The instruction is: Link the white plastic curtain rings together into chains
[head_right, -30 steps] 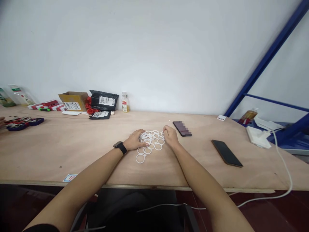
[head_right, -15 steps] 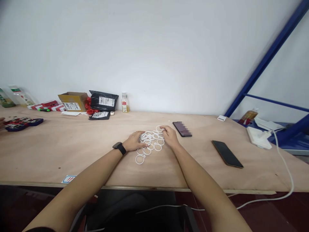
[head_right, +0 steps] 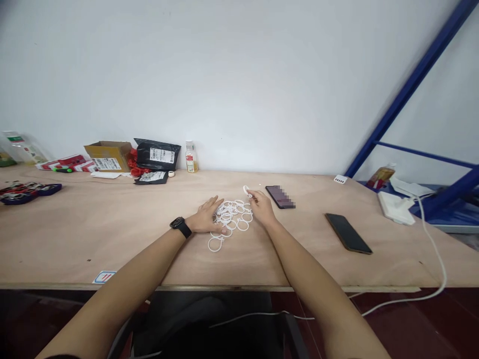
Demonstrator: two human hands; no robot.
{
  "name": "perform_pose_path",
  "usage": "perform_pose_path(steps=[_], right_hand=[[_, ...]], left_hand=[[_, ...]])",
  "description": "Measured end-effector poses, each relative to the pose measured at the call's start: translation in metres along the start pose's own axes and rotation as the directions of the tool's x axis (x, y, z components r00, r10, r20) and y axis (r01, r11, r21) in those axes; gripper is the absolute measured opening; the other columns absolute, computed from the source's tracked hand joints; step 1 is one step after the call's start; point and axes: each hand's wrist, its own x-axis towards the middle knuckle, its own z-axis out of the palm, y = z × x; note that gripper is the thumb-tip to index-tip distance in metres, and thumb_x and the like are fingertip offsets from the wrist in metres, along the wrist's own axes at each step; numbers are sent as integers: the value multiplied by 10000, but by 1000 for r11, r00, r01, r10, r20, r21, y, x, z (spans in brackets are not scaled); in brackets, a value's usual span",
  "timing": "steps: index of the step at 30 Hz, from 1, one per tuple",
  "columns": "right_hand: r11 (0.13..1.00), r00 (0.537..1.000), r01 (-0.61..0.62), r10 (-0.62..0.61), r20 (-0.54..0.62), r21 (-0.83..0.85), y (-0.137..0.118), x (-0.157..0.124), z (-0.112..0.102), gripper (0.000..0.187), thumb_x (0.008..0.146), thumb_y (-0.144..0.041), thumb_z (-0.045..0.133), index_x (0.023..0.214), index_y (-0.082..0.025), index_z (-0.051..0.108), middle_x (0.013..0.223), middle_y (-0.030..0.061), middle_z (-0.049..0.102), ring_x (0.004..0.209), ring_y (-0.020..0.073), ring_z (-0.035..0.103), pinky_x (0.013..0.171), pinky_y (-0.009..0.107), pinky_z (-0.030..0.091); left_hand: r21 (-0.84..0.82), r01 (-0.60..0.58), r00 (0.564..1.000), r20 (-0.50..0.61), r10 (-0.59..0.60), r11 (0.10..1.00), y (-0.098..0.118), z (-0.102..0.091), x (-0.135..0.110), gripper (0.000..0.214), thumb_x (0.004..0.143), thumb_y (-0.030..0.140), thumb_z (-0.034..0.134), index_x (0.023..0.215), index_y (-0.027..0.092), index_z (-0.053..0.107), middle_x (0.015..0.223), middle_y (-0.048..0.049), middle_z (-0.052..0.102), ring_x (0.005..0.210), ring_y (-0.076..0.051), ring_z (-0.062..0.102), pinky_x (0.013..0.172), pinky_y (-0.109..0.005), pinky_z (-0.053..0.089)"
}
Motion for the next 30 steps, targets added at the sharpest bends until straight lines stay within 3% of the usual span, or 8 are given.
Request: perform_pose_path(steps=[3,6,9,13,19,23,30], right_hand=[[999,1000,-13,12,-22,-33,-5,0,-1,292,835,-280,527,1058,-189,691,898,61,653,770,186,593,734,327,476],[998,999,-17,15,-45,-66,-10,0,-3,282,830,-336,553,1007,-175,704,888,65,624,690,164,552,694,313,459],[997,997,-48,44,-68,-58,-13,0,-4,277,835,-363,544,949,-170,706,901,66,638,620,140,516,649,292,437],[991,990,-128,126,-68,-26,-10,0,-2,302,830,-408,540,890,-167,713,715,28,635,575,138,503,596,268,408],[977,979,-202,204,-30,64,-7,-1,-1,450,757,-337,574,1157,-145,648,706,1,619,569,126,513,579,252,419],[966,969,-246,247,-7,79,-10,-1,-2,336,753,-335,546,972,-152,723,613,-4,582,526,122,482,538,250,399],[935,951,-309,304,58,175,-12,-2,0,282,723,-353,586,887,-154,700,660,19,641,536,135,533,509,247,404]], left_hand=[[58,-70,995,76,65,996,3,-1,-2,1295,494,798,668,1525,253,104,1593,-136,-35,1448,-403,-38,1149,-573,77],[99,-94,991,106,83,991,4,3,-1,1283,499,794,668,1524,258,113,1591,-142,-48,1445,-409,-49,1141,-588,52],[109,-62,997,54,56,992,3,7,1,1216,554,812,621,1518,236,155,1589,-163,-7,1452,-393,6,1146,-566,78],[103,14,999,-34,-10,995,0,9,3,1017,704,787,508,1495,211,236,1583,-175,87,1454,-360,97,1149,-521,129],[91,44,997,-64,-38,995,-2,10,3,917,758,752,476,1479,223,274,1578,-156,150,1444,-355,158,1145,-502,172],[87,40,998,-49,-36,995,-1,10,2,910,766,756,457,1479,218,284,1572,-162,173,1441,-358,168,1143,-507,170],[95,45,999,-21,-43,994,0,10,2,946,746,787,440,1484,219,279,1572,-162,169,1444,-362,151,1144,-508,158]])
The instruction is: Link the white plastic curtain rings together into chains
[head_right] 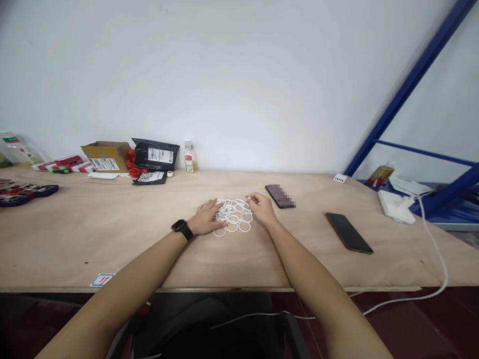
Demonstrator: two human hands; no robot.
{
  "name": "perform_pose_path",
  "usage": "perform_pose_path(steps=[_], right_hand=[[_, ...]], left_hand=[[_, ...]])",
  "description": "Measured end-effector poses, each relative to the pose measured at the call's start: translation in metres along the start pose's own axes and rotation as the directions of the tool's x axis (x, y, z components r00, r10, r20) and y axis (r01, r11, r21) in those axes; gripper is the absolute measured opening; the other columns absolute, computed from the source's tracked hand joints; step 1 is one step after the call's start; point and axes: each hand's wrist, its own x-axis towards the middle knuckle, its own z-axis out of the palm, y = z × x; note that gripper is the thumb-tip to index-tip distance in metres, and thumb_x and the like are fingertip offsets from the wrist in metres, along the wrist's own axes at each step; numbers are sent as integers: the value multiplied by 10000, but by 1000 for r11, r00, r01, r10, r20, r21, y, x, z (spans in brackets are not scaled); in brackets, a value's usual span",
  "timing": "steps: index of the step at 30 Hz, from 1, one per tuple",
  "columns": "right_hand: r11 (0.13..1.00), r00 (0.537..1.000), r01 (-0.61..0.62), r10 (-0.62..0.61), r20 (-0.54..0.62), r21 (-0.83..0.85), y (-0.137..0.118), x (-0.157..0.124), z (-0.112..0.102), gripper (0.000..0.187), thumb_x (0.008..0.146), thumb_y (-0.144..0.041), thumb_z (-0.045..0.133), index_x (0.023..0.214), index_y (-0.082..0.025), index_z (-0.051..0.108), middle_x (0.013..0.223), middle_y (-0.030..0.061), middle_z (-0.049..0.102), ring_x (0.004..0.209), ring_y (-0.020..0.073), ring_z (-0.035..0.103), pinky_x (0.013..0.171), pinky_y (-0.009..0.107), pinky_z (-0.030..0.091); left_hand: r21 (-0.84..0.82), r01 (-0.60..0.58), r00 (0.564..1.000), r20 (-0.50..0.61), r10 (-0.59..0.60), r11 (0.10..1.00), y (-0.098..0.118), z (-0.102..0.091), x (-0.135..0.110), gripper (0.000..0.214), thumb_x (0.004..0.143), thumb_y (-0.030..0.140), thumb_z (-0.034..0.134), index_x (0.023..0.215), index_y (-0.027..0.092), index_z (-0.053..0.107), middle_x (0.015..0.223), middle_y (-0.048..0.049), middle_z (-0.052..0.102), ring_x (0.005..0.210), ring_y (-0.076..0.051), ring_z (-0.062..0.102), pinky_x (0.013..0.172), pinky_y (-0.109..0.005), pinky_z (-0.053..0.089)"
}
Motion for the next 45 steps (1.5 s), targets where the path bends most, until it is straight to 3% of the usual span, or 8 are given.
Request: perform_pose_path(steps=[6,12,21,26,35,42,45], right_hand=[[1000,1000,15,-16,8,11,-5,-1,-3,214,743,-318,512,811,-176,658,726,23,673,526,127,539,538,256,427],[994,998,63,-61,24,-89,-4,0,-5,250,712,-244,436,749,-181,675,702,23,676,598,154,576,585,259,432],[984,995,104,-102,21,-146,-5,2,-8,245,678,-215,409,660,-197,652,620,9,635,620,174,581,599,266,417],[980,989,149,-146,30,-131,-7,1,-10,217,680,-207,388,622,-202,597,608,2,604,637,174,574,630,271,413],[961,971,237,-239,3,-141,-7,0,-10,138,682,-167,366,627,-218,482,579,-14,524,578,155,499,594,267,378],[939,955,296,-285,82,-177,-7,-2,-6,176,689,-151,367,642,-211,525,598,-5,543,598,157,515,608,271,394],[950,960,272,-257,107,-157,-5,-3,-3,284,694,-139,388,832,-193,630,697,8,622,648,164,566,646,278,435]], left_hand=[[38,-14,998,58,12,999,2,-4,-3,1179,577,866,529,1516,254,164,1592,-142,56,1453,-381,65,1134,-546,137],[41,-32,997,76,28,999,3,-5,-4,1215,565,875,528,1523,261,105,1590,-157,30,1452,-390,54,1114,-584,127],[10,-34,999,39,34,999,1,-2,-2,1110,632,853,504,1516,290,139,1582,-157,126,1446,-382,115,1111,-567,165],[25,-51,998,34,50,998,-1,-1,-1,952,724,800,463,1492,286,236,1567,-123,219,1437,-351,183,1118,-547,189],[18,-42,999,0,42,999,0,-2,-1,883,747,765,474,1464,276,312,1558,-124,245,1419,-351,232,1116,-534,215],[7,-44,999,-22,45,999,-1,-1,0,866,741,760,489,1448,282,343,1538,-113,296,1399,-352,268,1121,-535,210],[4,-49,999,-23,49,999,-1,-1,0,870,740,764,488,1450,287,335,1538,-109,296,1395,-345,275,1118,-533,215]])
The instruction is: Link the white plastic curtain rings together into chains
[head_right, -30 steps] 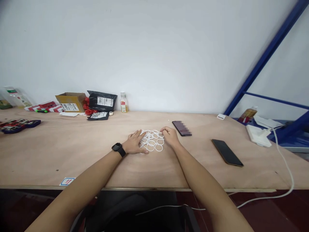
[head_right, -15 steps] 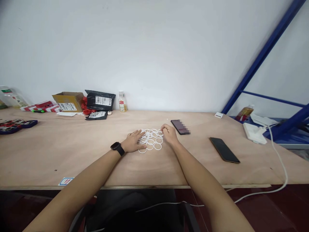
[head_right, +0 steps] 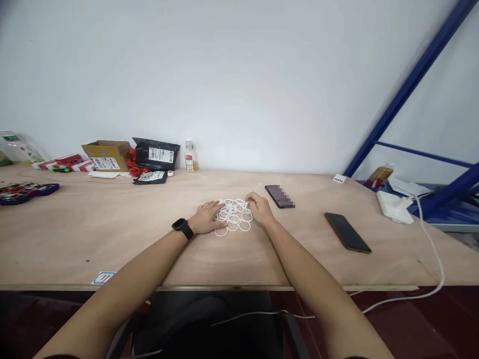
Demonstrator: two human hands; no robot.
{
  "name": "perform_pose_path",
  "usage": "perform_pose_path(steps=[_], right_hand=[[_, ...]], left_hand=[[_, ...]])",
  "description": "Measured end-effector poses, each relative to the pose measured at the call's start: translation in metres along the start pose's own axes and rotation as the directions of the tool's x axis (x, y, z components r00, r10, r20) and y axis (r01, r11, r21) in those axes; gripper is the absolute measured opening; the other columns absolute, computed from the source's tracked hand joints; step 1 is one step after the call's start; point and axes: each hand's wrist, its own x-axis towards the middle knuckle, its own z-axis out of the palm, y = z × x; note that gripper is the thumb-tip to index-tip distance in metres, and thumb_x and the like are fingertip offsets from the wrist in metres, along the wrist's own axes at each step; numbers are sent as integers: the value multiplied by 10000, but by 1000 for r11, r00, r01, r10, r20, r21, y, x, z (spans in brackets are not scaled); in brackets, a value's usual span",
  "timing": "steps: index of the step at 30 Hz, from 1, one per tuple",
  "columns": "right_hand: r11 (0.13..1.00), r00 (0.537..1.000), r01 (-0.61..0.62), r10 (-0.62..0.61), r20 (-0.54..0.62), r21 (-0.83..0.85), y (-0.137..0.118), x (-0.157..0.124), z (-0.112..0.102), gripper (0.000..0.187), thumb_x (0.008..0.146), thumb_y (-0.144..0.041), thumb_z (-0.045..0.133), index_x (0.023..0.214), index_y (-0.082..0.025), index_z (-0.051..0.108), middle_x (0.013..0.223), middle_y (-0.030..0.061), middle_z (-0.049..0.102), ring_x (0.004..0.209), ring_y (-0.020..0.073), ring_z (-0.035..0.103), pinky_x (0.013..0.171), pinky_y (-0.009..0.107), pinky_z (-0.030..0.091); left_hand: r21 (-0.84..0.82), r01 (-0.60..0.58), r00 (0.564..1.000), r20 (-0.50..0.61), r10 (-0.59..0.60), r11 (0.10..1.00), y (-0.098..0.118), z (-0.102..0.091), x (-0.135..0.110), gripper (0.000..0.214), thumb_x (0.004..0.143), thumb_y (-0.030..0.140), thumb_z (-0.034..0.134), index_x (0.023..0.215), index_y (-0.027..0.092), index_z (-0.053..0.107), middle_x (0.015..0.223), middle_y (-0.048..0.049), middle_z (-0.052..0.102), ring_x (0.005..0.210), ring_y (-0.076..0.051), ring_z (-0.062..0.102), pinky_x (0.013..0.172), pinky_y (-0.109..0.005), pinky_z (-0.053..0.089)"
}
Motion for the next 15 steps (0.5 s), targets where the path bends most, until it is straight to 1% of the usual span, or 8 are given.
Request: perform_pose_path(steps=[2,4,6,8,9,10,12,15], right_hand=[[1000,1000,-19,19,-13,-16,1,0,2,412,698,-133,424,1045,-191,639,852,30,672,695,166,585,681,290,455],[999,1000,-15,15,-2,-47,1,0,4,469,704,-144,478,1147,-197,624,999,53,677,748,172,587,718,306,465],[998,996,27,-22,87,-59,0,0,5,431,724,-179,537,1141,-201,644,1065,67,664,813,187,590,749,319,471],[994,977,92,-79,197,-58,-1,1,5,372,752,-226,580,1112,-207,672,1072,77,654,889,205,593,781,329,474],[991,968,118,-100,231,-68,-2,1,5,351,766,-251,594,1103,-210,681,1064,82,649,922,214,592,804,339,473],[987,964,137,-113,241,-88,-2,2,4,338,778,-277,607,1099,-214,688,1055,86,645,952,224,588,835,354,468],[977,969,152,-117,218,-148,-1,2,5,357,785,-339,639,1118,-220,687,1070,95,634,1014,248,570,913,400,441],[961,971,147,-94,222,-235,4,0,7,496,786,-465,654,1233,-251,626,1261,115,576,1198,306,479,1028,486,349]], left_hand=[[-1,1,1000,-7,-1,1000,0,0,0,869,739,758,499,1452,291,332,1541,-106,289,1391,-339,280,1115,-525,225],[-2,4,1000,-25,-4,1000,1,-1,0,859,739,745,515,1447,289,347,1531,-110,304,1378,-338,300,1110,-519,240],[-12,7,999,-44,-8,1000,2,-3,0,860,736,740,527,1443,280,360,1511,-118,337,1357,-340,327,1104,-510,256],[-25,12,999,-48,-13,1000,4,-3,-1,898,711,762,536,1449,284,351,1502,-120,351,1351,-347,332,1101,-514,259],[-28,15,999,-43,-17,999,4,-3,-1,930,690,780,540,1455,293,336,1511,-119,336,1360,-355,316,1101,-523,251],[-27,21,999,-32,-22,999,5,-3,-1,968,665,799,545,1463,302,315,1527,-118,307,1377,-364,286,1102,-536,235],[-14,31,999,-8,-31,999,5,-2,-1,1057,615,827,559,1482,305,257,1563,-126,221,1418,-380,197,1110,-561,190],[5,34,999,18,-35,999,4,0,-1,1157,580,835,575,1506,266,177,1586,-155,107,1449,-385,85,1125,-573,121]])
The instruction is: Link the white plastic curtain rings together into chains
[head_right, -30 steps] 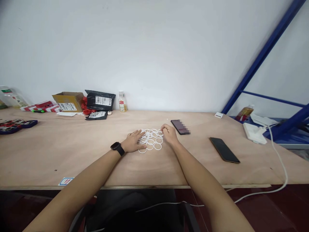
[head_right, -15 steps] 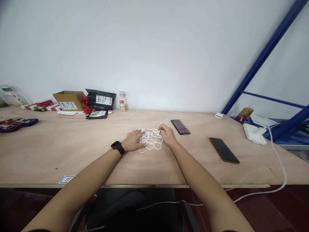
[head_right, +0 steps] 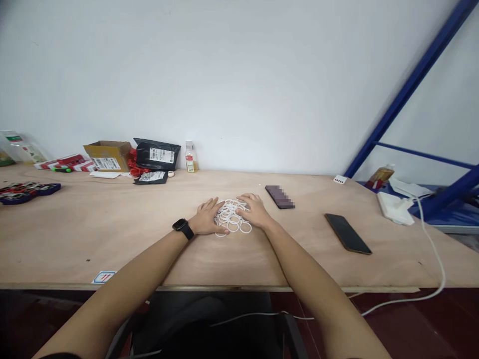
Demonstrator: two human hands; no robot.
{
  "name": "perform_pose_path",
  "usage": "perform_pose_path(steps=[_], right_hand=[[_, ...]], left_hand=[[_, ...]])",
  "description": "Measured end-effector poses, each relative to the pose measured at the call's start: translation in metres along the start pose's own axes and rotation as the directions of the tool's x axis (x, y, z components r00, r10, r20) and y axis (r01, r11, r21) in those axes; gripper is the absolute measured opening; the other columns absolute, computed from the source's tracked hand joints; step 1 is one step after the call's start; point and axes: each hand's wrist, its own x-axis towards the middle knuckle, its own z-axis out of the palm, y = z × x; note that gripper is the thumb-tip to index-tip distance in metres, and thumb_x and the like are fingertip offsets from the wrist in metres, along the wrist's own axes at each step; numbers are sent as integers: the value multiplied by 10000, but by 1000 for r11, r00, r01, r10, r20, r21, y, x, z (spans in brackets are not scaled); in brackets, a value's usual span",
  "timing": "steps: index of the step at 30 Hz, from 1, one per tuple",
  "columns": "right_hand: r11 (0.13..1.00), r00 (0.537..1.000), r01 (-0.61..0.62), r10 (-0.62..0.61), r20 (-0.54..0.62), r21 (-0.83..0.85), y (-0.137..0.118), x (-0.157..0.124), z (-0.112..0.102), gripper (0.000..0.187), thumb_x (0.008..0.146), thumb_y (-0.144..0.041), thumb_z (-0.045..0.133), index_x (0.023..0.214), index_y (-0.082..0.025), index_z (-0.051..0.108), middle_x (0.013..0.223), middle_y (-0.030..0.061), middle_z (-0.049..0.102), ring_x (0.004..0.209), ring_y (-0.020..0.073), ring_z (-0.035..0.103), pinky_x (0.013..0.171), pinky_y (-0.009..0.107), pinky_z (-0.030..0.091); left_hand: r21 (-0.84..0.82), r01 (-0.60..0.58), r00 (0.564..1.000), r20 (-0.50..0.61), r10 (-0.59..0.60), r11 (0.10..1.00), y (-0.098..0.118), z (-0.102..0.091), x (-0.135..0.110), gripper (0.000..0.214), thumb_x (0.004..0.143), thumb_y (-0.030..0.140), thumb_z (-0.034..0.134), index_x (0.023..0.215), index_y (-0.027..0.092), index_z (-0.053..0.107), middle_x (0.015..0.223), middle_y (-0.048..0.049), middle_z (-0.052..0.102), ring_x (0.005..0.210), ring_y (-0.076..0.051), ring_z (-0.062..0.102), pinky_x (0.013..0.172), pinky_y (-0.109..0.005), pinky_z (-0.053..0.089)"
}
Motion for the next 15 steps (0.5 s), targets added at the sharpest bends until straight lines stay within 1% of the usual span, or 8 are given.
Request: perform_pose_path(steps=[1,3,5,6,8,10,13,15], right_hand=[[1000,999,-11,12,37,-21,2,-1,2,547,791,-507,642,1279,-266,592,1344,118,529,1268,328,424,1057,515,308],[998,987,-37,44,152,-51,4,-2,8,630,800,-579,605,1355,-292,522,1459,116,427,1360,365,317,1088,560,244],[997,964,-47,60,259,-58,5,-3,14,687,803,-621,576,1402,-304,464,1499,114,373,1393,378,270,1100,572,219],[998,956,-41,54,288,-51,6,-3,16,697,809,-627,563,1416,-307,443,1505,110,364,1398,372,267,1107,566,218],[1000,955,-5,11,297,-20,6,-3,20,677,830,-610,546,1426,-312,426,1499,94,379,1398,343,289,1119,539,228],[999,960,49,-54,273,23,6,-2,22,608,864,-559,528,1413,-312,445,1476,77,420,1387,308,327,1125,513,244],[991,959,115,-131,253,75,3,-1,21,512,900,-476,507,1373,-280,504,1426,77,487,1346,280,401,1116,491,281],[987,959,132,-152,240,95,0,-1,19,486,895,-451,522,1338,-250,545,1385,88,530,1312,278,446,1101,478,310]], left_hand=[[3,0,1000,8,0,1000,-1,1,0,1173,578,832,578,1509,252,162,1586,-163,90,1451,-385,71,1127,-574,109],[5,-1,1000,24,1,1000,-2,2,0,1182,582,822,583,1512,235,150,1584,-169,90,1451,-386,74,1129,-575,109],[-1,-3,1000,30,3,1000,-3,3,1,1167,593,812,586,1510,229,161,1580,-165,128,1448,-381,102,1131,-560,131],[-6,-6,1000,22,6,1000,-3,3,1,1144,606,805,582,1507,230,175,1576,-158,158,1446,-374,125,1134,-546,145],[-18,-19,1000,-14,19,1000,-3,3,2,1056,651,787,563,1492,241,231,1559,-138,232,1433,-351,189,1135,-513,176],[-26,-30,997,-67,28,999,-2,1,3,919,704,755,544,1446,253,341,1521,-117,332,1399,-324,278,1127,-486,207],[-42,-19,989,-148,13,999,-2,-2,3,715,763,691,537,1332,261,495,1402,-79,501,1307,-292,409,1102,-457,248],[-61,5,981,-191,-17,998,-2,-4,3,625,794,649,530,1282,259,538,1315,-63,575,1252,-284,457,1080,-446,266]])
